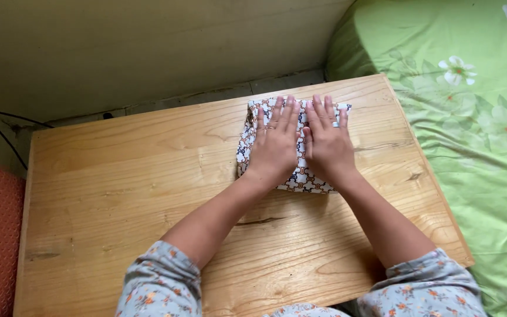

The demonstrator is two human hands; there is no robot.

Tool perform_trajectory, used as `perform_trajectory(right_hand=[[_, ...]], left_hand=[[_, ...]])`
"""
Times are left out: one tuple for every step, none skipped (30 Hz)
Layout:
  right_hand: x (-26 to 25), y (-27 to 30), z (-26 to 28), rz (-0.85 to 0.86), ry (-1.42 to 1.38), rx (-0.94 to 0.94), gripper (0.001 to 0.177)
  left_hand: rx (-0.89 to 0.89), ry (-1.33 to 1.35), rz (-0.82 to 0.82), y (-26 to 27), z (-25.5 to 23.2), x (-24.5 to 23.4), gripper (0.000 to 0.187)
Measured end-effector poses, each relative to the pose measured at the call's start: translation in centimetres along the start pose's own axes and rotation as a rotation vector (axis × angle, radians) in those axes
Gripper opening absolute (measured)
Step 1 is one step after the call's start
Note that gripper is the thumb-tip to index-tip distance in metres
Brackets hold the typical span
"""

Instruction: Folding a patterned garment into a neat rectangle on a wooden table

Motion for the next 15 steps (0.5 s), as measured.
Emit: perform_trajectory(right_hand=[[0.8,-0.2,-0.2,-0.001,-0.001,-0.003,0.051],[1.7,-0.4,-0.5,0.082,0.016,0.085,0.054],[2.5,-0.7,-0.8,0.165,0.032,0.174,0.058],[3.1,-0.6,-1.2,0.165,0.032,0.175,0.058],[3.6,-0.5,-1.7,0.184,0.047,0.203,0.060],[4.1,-0.4,-2.3,0.204,0.066,0.233,0.061],[4.3,-0.4,-2.7,0.205,0.069,0.234,0.061],[4.5,-0.4,-3.0,0.205,0.058,0.215,0.061],[4.7,-0.3,-3.2,0.205,0.046,0.195,0.061],[4.9,-0.5,-3.3,0.207,0.043,0.197,0.061],[5.0,-0.5,-3.4,0.228,0.015,0.214,0.063],[5.0,-0.8,-3.5,0.246,-0.011,0.227,0.064],[5.1,-0.9,-3.6,0.244,-0.012,0.227,0.064],[5.2,-1.0,-3.7,0.276,0.020,0.234,0.065],[5.3,-1.0,-3.9,0.308,0.051,0.242,0.065]], left_hand=[[-0.002,-0.002,-0.001,-0.4,0.2,0.5,0.059],[-0.022,0.002,0.098,-0.9,0.5,1.0,0.061],[-0.043,0.006,0.197,-1.5,0.8,1.6,0.063],[-0.042,0.006,0.197,-1.4,0.9,1.8,0.063],[-0.067,0.022,0.256,-1.4,1.0,2.1,0.066],[-0.091,0.043,0.315,-1.4,1.0,2.4,0.068],[-0.090,0.046,0.315,-1.5,0.8,2.4,0.068],[-0.103,0.053,0.327,-1.6,0.8,2.4,0.069],[-0.116,0.060,0.340,-1.6,0.7,2.3,0.071],[-0.115,0.059,0.345,-1.5,0.8,2.3,0.071],[-0.134,0.086,0.341,-1.4,0.9,2.3,0.072],[-0.153,0.112,0.332,-1.5,1.1,2.3,0.074],[-0.153,0.110,0.332,-1.5,1.2,2.1,0.074],[-0.170,0.146,0.325,-1.5,1.3,2.0,0.075],[-0.188,0.183,0.319,-1.6,1.3,1.8,0.075]])
Point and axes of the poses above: each hand's wrist, its own y-axis away from the middle knuckle, its own x-axis out of the palm, z = x × y, the point moved 1 cm from there along -y, towards the middle knuckle, and after that the axes turned 14 degrees about x, right-handed, at the moved point
